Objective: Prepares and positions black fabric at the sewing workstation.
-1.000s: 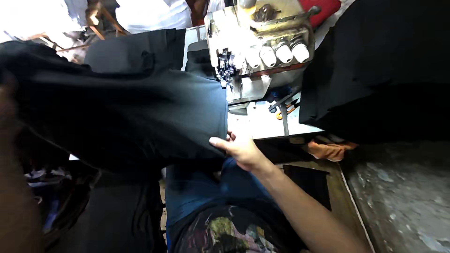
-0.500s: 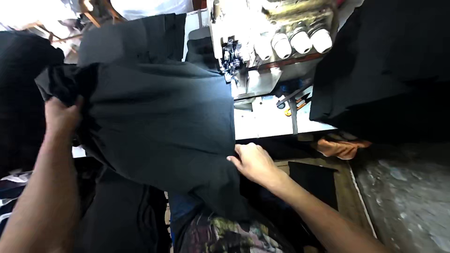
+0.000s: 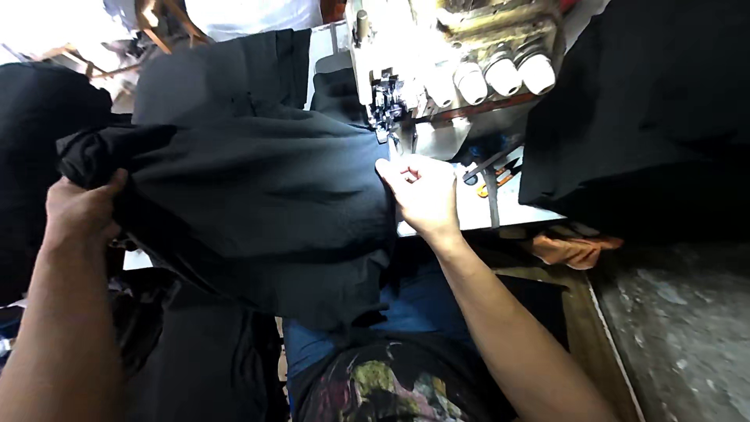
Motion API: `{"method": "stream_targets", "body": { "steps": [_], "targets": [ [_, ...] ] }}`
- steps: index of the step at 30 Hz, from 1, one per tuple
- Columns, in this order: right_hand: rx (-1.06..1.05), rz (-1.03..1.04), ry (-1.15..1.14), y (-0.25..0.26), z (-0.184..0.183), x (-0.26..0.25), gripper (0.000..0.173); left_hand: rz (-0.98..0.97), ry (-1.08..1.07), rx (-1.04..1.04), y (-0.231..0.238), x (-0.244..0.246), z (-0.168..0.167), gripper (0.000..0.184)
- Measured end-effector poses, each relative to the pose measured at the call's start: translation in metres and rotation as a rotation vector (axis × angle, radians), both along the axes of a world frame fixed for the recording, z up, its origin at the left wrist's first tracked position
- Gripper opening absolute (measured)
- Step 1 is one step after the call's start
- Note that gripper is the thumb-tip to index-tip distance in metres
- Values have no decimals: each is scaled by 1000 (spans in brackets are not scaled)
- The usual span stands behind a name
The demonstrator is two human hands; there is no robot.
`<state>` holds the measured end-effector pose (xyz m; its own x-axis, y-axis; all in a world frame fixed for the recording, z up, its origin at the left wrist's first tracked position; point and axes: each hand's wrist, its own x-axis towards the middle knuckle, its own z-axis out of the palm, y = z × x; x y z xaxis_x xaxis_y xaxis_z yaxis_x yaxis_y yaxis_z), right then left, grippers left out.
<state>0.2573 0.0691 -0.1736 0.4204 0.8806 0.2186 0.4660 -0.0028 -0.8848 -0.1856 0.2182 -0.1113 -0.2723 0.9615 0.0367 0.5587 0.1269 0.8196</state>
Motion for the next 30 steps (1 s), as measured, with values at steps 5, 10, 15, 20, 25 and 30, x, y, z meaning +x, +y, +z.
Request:
{"method": "stream_targets", "body": {
  "steps": [5, 10, 15, 20, 25, 30],
  "targets": [
    [54, 7, -75, 3, -2, 3, 30, 60, -33, 78, -6, 0, 3, 54],
    [34, 62, 167, -6, -20, -4, 23, -21, -21, 63, 0, -4, -2, 58],
    [-189, 377, 745, -36, -20, 4, 10, -30, 37, 121, 24, -41, 7, 60],
    [-255, 317, 622, -41, -21, 12, 13, -19, 206, 24, 3, -2, -2, 67],
    [-124, 260, 390, -49, -24, 8, 13, 15, 177, 31, 6, -9, -15, 70],
    [-105, 283, 421, -49, -20, 13, 14, 22, 125, 73, 14, -20, -12, 65]
  ]
}}
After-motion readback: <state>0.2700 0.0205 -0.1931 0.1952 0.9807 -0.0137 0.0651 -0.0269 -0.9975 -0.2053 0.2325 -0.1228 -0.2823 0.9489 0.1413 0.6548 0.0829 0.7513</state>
